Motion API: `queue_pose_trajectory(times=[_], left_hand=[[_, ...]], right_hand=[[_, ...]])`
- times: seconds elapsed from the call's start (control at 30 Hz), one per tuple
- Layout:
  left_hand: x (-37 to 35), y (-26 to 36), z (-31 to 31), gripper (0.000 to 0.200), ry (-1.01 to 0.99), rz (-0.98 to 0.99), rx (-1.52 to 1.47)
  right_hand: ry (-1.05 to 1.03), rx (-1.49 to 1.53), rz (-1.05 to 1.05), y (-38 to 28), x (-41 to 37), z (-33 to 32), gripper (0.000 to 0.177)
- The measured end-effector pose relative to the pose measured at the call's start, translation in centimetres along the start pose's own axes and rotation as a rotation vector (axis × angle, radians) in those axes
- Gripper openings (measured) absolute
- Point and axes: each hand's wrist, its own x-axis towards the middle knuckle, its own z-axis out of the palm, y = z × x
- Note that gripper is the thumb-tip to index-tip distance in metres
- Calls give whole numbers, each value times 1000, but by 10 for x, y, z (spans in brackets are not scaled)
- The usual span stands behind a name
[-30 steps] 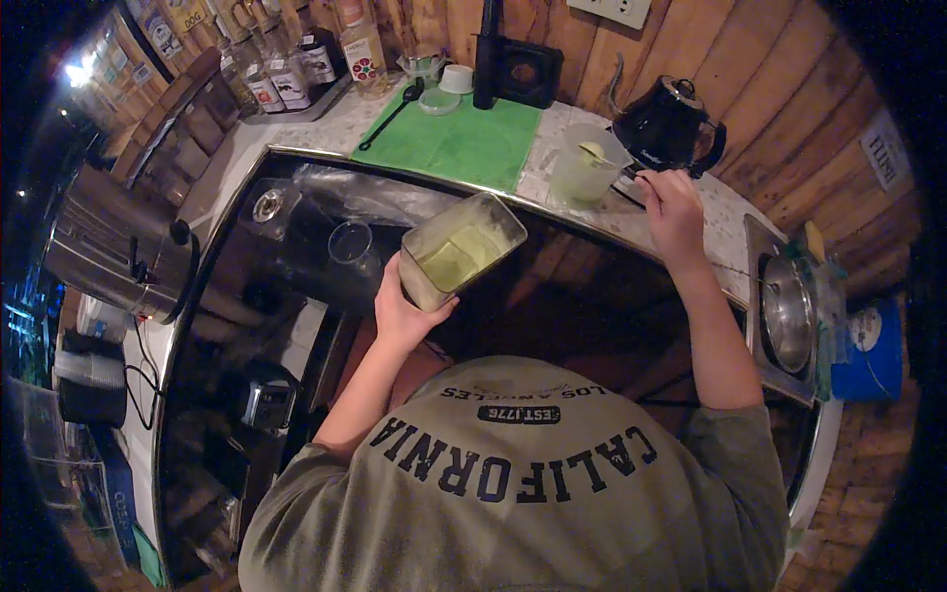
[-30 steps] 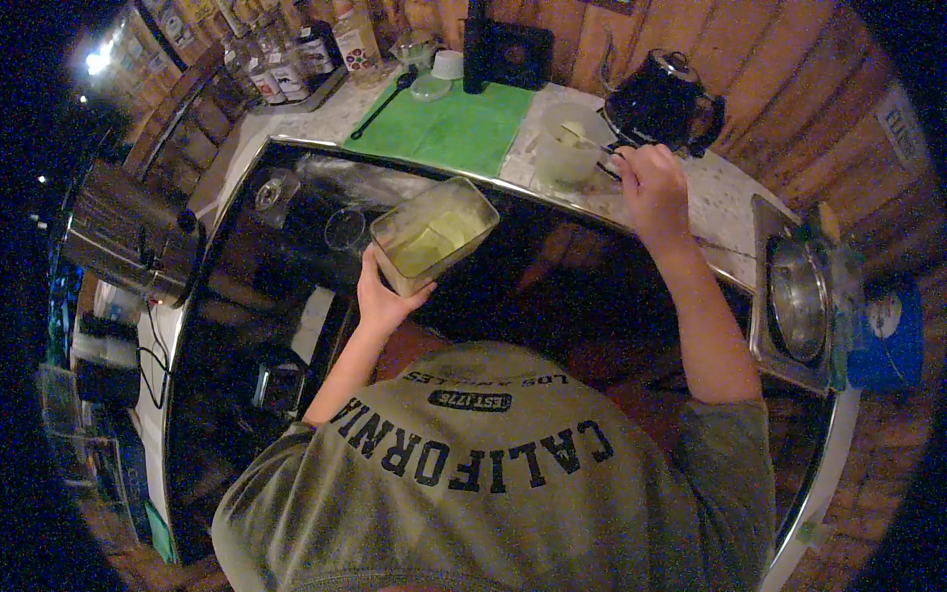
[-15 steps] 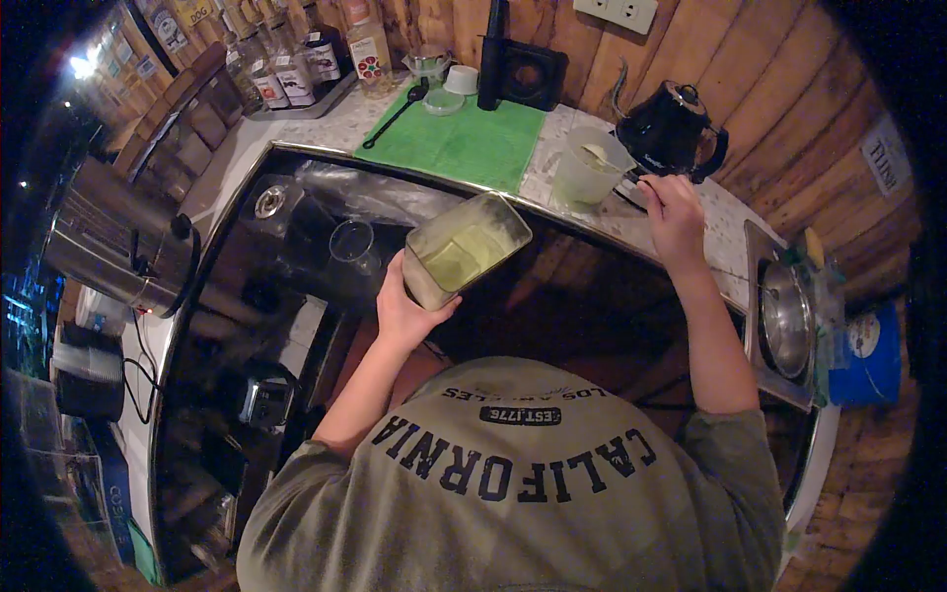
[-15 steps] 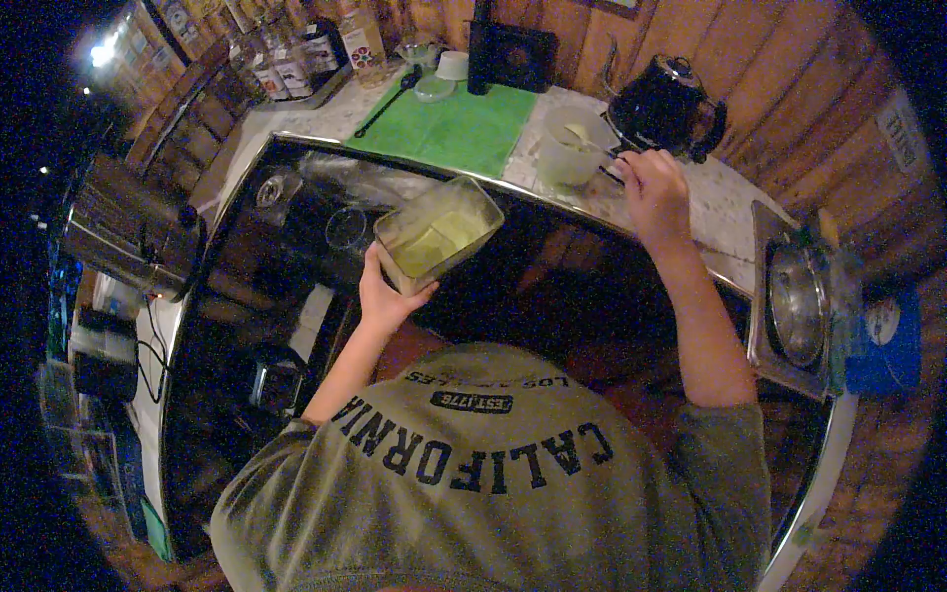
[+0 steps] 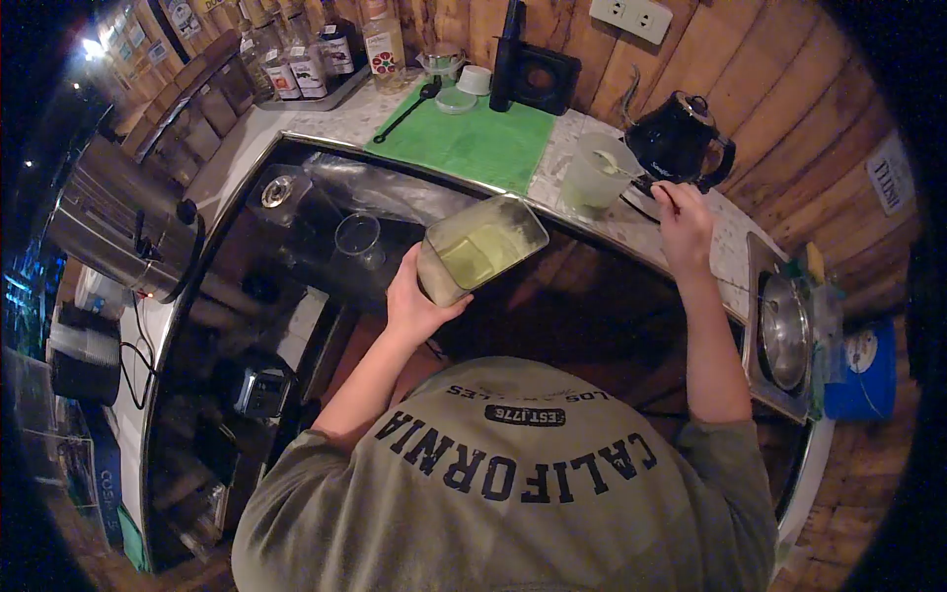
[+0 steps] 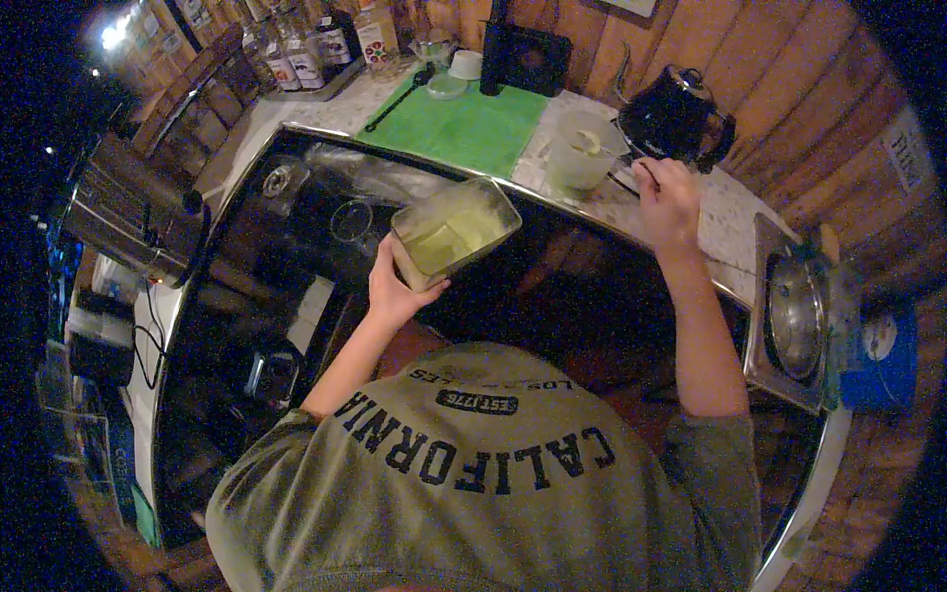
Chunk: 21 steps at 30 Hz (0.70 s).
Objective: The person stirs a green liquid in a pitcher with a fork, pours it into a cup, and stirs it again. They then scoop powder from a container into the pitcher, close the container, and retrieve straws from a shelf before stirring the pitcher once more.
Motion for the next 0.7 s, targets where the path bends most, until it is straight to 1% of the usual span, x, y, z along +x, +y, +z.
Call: queue_pose_trajectory(times=[0.1, 0.2, 0.3, 0.4, 0.6, 0.7], left_hand=[[1, 4, -2, 89, 9, 29, -10], [1, 3, -1, 89, 19, 49, -7], [0, 4, -1, 88, 17, 44, -16], [0, 5, -1, 88, 15, 36, -19], [1, 3, 0, 89, 22, 55, -30], [1, 3, 0, 90, 24, 60, -39]], right_hand=[[24, -17, -38, -7, 4, -4, 8], [-20, -3, -58, -2, 4, -1, 8], [10, -11, -8, -3, 4, -1, 8], [-3, 8, 38, 0, 3, -2, 11], [-13, -32, 68, -3, 2, -3, 9], [-20, 8, -12, -2, 4, -1, 9]])
